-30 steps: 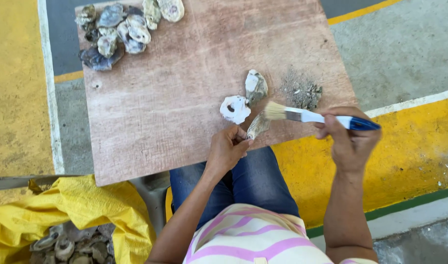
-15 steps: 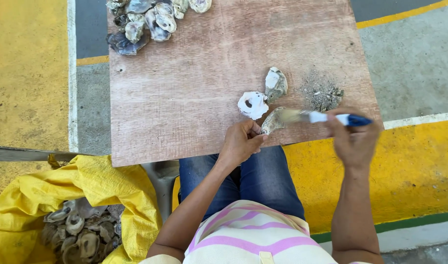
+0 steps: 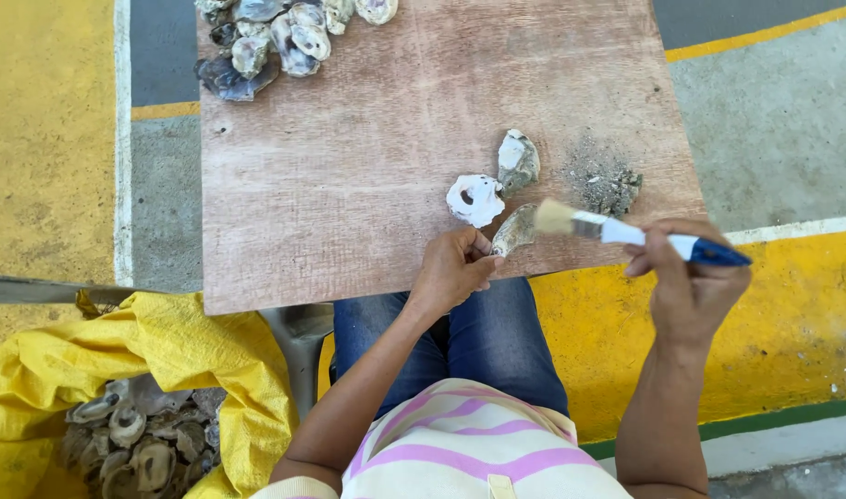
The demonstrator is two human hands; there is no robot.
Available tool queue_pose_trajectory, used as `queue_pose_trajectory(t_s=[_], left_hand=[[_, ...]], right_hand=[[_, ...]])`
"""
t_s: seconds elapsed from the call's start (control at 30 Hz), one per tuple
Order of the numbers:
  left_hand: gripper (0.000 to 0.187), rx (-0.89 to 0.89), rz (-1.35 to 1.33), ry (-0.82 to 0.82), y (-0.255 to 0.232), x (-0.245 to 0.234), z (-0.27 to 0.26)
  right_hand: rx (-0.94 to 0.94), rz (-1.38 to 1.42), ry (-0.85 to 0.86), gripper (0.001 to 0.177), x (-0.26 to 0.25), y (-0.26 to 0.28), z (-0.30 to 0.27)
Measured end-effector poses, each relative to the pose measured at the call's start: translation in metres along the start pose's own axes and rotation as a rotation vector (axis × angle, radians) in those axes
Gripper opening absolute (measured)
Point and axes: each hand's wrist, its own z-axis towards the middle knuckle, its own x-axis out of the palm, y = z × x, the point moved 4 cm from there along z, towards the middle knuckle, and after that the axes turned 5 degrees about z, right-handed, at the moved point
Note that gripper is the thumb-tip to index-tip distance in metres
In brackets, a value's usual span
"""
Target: Cleaning empty oyster shells with a brush on a wooden board.
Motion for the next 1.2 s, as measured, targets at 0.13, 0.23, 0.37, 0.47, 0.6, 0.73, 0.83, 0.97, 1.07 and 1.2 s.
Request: queue_pose_trajectory(t_s=[0.13, 0.23, 0.37, 0.47, 0.6, 0.73, 0.83, 0.97, 1.07, 1.2], left_hand=[[0.018, 0.015, -0.057, 0.022, 0.007, 0.0, 0.002], [0.018, 0.028, -0.073, 0.042, 0.007, 0.001, 0.001], [0.017, 0.004, -0.081, 0.082, 0.002, -0.002, 0.001], [0.02, 0.022, -0.07, 0.054, -0.007, -0.013, -0.014], [0.014, 0.131, 0.099, -0.028, -0.018, -0.078, -0.044], [0.006, 0.422, 0.511, -0.721, -0.032, -0.198, -0.06], [0.014, 0.406, 0.805, -1.031, -0.017, -0.274, -0.028], [0.006, 0.463, 1.232, -1.159, 0.02, -0.333, 0.059], [0.017, 0.415, 1.481, -1.11, 0.04, -0.338, 0.109], [0.021, 0.349, 1.553, -1.068, 0.063, -0.335, 0.149]], right_hand=[[0.038, 0.339, 0.179, 0.011, 0.019, -0.011, -0.007], [0.021, 0.176, 0.119, 0.01, 0.011, -0.017, -0.001], [-0.052, 0.422, 0.095, 0.007, 0.009, 0.005, -0.001], [-0.006, 0.17, 0.224, 0.005, 0.016, -0.02, -0.004], [-0.158, 0.086, 0.035, 0.009, -0.026, -0.017, 0.004], [-0.113, 0.287, -0.094, 0.013, -0.039, -0.004, -0.002], [-0.131, 0.223, -0.05, 0.012, -0.024, 0.008, -0.006], [-0.116, 0.21, -0.001, 0.01, -0.015, 0.007, -0.012], [-0.115, 0.157, -0.012, 0.012, -0.018, 0.016, -0.017], [-0.117, 0.115, -0.059, 0.011, -0.037, 0.019, -0.023]])
